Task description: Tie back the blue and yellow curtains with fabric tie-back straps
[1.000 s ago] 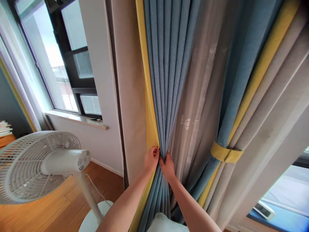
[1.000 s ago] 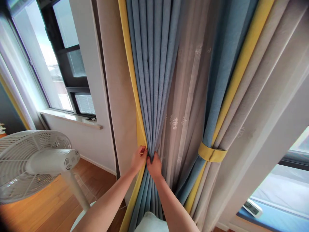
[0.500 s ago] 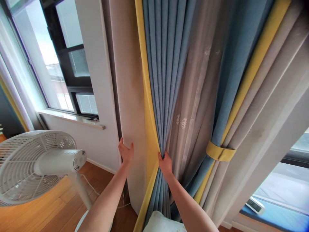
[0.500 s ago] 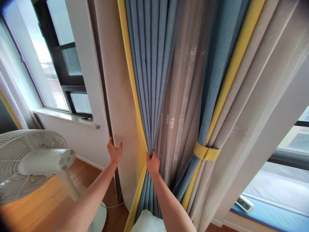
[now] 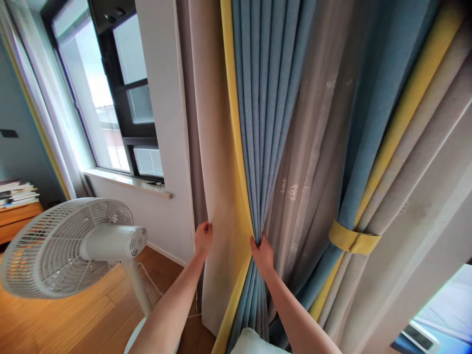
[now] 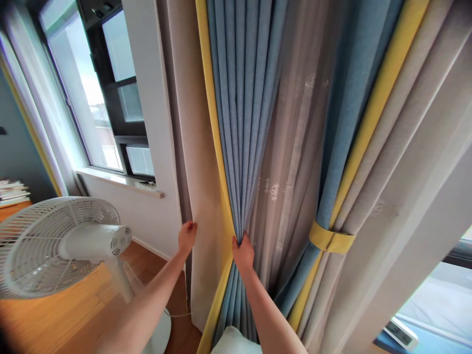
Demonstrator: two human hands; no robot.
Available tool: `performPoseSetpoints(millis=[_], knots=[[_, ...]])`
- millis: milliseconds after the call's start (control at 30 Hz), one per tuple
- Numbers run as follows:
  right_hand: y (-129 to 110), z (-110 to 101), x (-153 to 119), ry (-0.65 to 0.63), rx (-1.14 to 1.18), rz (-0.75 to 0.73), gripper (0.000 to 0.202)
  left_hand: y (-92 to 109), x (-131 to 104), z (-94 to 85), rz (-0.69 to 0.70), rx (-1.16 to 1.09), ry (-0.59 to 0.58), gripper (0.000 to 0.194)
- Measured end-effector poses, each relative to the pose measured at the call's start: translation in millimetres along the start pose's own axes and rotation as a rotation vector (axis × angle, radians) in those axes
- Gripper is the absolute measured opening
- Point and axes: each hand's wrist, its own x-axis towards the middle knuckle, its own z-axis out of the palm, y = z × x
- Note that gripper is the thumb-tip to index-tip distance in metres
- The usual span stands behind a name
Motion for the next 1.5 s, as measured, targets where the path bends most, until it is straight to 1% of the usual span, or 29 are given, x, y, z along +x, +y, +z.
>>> performPoseSetpoints(millis=[67,167,267,367,433,500,567,600,633,667,700,767,800,833,867,933,967,1033,1100,1167,1233,1267,1333,1433,1500], knots=[[-3.6,3.0,0.2,-0.011,0.028,-0.038,0.037,12.9,-21.5,6.6,0.037,-0.055,-0.043,0.024],[-9.2,6.5,0.3,-0.034,0.100,-0.099,0.029,37.7,-50.8,17.8,0.099,-0.165,-0.177,0.023],[-11.9,7.7,-1.4,-0.053,0.174,-0.155,0.025,57.9,-66.8,25.0,0.150,-0.228,-0.288,0.022],[-12.6,8.2,-5.8,-0.077,0.216,-0.222,0.029,66.5,-70.1,28.0,0.199,-0.260,-0.385,0.020],[-13.5,8.6,-9.1,-0.067,0.202,-0.229,0.032,68.9,-69.2,27.8,0.222,-0.293,-0.464,0.022],[-14.6,8.8,-10.9,-0.032,0.172,-0.183,0.033,71.5,-67.6,25.5,0.260,-0.341,-0.549,0.025],[-14.6,8.4,-10.5,-0.008,0.143,-0.115,0.030,74.0,-64.4,20.5,0.314,-0.355,-0.625,0.026],[-14.0,7.9,-9.7,-0.004,0.126,-0.088,0.029,74.1,-61.4,17.1,0.337,-0.343,-0.636,0.027],[-12.9,7.2,-8.8,-0.008,0.108,-0.070,0.028,72.7,-57.0,13.2,0.347,-0.320,-0.600,0.027],[-11.5,6.3,-7.9,-0.013,0.090,-0.057,0.028,69.3,-50.9,8.9,0.339,-0.294,-0.508,0.028],[-9.9,5.2,-7.2,-0.018,0.073,-0.047,0.029,63.6,-42.9,4.2,0.306,-0.272,-0.368,0.028],[-6.3,2.7,-7.0,-0.022,0.055,-0.029,0.031,45.6,-22.4,-6.1,0.171,-0.236,0.010,0.030],[-4.5,1.1,-7.4,-0.023,0.056,-0.018,0.032,34.2,-10.7,-11.5,0.071,-0.204,0.158,0.034],[-2.7,-0.6,-8.0,-0.026,0.062,-0.009,0.032,22.1,1.0,-17.0,-0.041,-0.170,0.256,0.042],[-1.0,-2.4,-8.7,-0.030,0.073,-0.004,0.033,10.2,12.2,-22.1,-0.091,-0.155,0.282,0.051],[2.3,-5.9,-10.1,-0.039,0.101,-0.004,0.034,-10.3,30.8,-30.3,-0.137,-0.134,0.273,0.062],[3.9,-7.5,-10.6,-0.040,0.114,-0.007,0.035,-17.9,37.4,-32.8,-0.132,-0.125,0.229,0.065],[6.5,-9.8,-11.1,-0.034,0.128,-0.006,0.036,-27.1,45.5,-33.8,-0.109,-0.132,0.123,0.071],[8.3,-10.8,-11.3,-0.033,0.133,-0.001,0.037,-28.9,47.6,-30.1,-0.093,-0.156,0.063,0.074],[8.9,-10.9,-11.4,-0.034,0.149,-0.013,0.036,-26.1,46.1,-24.1,-0.086,-0.169,0.084,0.076],[8.5,-10.7,-11.6,-0.029,0.160,-0.031,0.034,-21.6,43.4,-18.7,-0.054,-0.153,0.120,0.078],[8.1,-10.8,-11.7,-0.026,0.160,-0.039,0.033,-19.4,42.2,-17.0,-0.033,-0.148,0.118,0.078],[7.4,-11.1,-11.7,-0.020,0.151,-0.050,0.030,-15.7,40.5,-16.0,-0.020,-0.134,0.077,0.071],[6.6,-12.3,-11.4,-0.012,0.135,-0.072,0.027,-12.1,37.2,-18.2,-0.057,-0.073,-0.028,0.045],[6.1,-12.7,-11.2,-0.012,0.119,-0.086,0.027,-9.3,30.1,-19.1,-0.071,-0.033,-0.075,0.030]])
